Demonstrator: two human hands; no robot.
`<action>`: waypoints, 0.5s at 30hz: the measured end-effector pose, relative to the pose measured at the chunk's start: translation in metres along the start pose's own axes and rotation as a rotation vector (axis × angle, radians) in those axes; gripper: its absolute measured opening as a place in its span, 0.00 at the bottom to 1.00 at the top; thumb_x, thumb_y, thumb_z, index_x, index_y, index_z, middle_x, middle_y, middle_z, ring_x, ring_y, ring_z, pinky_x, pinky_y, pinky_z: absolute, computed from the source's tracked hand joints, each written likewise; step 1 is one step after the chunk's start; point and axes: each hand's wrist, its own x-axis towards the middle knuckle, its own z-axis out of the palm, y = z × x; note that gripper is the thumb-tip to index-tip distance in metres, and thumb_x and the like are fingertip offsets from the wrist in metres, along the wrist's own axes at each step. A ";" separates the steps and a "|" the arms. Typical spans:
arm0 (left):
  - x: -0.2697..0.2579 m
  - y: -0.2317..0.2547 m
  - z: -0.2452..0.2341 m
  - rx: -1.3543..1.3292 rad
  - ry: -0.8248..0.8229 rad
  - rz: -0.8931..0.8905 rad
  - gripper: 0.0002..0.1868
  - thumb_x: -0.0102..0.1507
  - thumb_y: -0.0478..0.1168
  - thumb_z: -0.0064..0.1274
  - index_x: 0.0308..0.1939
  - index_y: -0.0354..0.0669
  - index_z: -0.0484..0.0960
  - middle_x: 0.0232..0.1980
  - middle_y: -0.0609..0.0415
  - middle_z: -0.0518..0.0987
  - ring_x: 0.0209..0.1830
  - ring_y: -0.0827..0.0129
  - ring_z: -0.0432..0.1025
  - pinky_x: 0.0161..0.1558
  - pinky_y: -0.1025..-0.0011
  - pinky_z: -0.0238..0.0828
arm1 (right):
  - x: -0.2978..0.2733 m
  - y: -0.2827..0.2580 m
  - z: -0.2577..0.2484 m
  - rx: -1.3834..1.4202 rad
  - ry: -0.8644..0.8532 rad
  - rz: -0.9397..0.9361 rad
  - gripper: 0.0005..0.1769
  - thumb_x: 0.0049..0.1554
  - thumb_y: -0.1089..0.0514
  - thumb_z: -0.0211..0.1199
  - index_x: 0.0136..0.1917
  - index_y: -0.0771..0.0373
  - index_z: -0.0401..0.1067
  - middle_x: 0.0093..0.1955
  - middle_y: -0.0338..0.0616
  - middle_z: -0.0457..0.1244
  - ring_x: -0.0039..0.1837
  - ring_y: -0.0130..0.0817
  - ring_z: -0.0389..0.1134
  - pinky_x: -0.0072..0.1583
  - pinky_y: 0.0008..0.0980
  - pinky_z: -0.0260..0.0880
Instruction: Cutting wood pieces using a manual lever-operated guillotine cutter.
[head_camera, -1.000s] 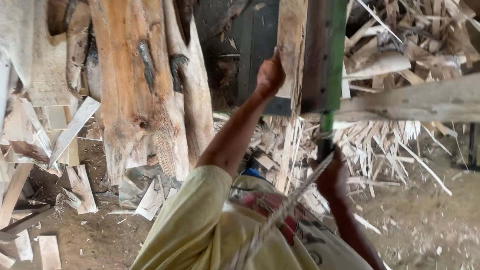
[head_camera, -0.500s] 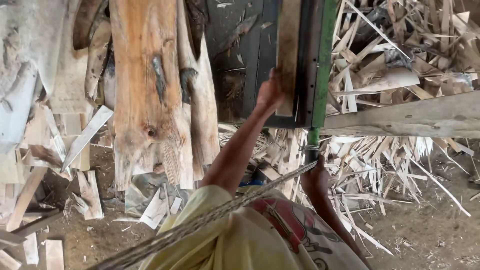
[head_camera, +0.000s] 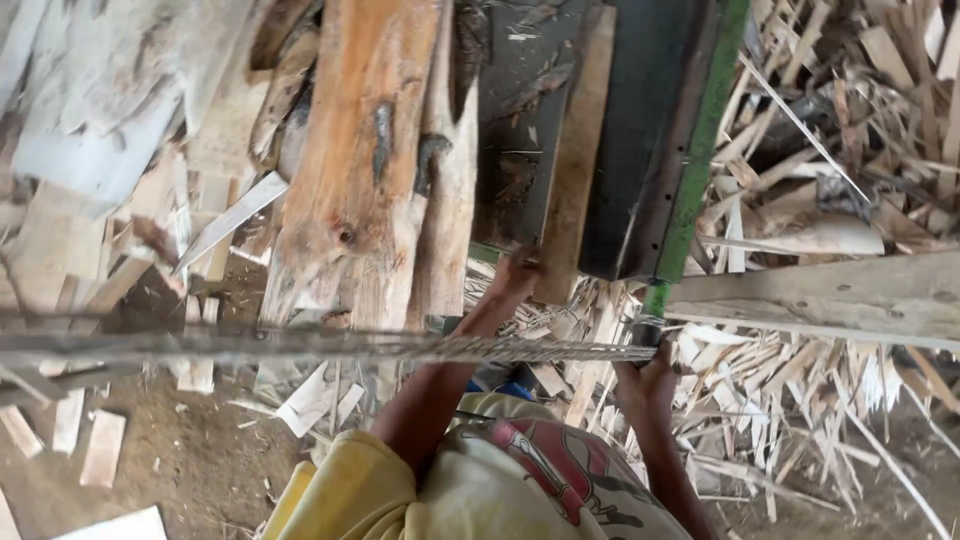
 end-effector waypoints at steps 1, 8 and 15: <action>0.000 -0.013 -0.005 -0.013 0.015 0.011 0.34 0.54 0.32 0.49 0.66 0.50 0.68 0.51 0.53 0.80 0.36 0.61 0.77 0.31 0.61 0.82 | -0.003 -0.020 -0.011 -0.004 -0.014 -0.018 0.28 0.55 0.54 0.68 0.64 0.66 0.64 0.45 0.54 0.71 0.44 0.47 0.74 0.45 0.46 0.73; -0.032 -0.039 -0.038 0.020 -0.160 0.283 0.34 0.65 0.29 0.56 0.74 0.44 0.64 0.70 0.42 0.69 0.63 0.52 0.69 0.51 0.55 0.80 | 0.000 0.041 -0.036 1.140 -0.355 -0.040 0.25 0.62 0.43 0.59 0.64 0.63 0.69 0.44 0.48 0.67 0.39 0.35 0.69 0.40 0.33 0.71; -0.174 0.020 -0.095 -0.114 -0.092 0.197 0.38 0.64 0.23 0.48 0.76 0.48 0.57 0.67 0.32 0.70 0.55 0.46 0.75 0.43 0.59 0.84 | 0.014 0.134 0.104 0.428 -0.410 -0.131 0.24 0.64 0.51 0.64 0.70 0.61 0.70 0.48 0.45 0.67 0.42 0.26 0.65 0.45 0.29 0.67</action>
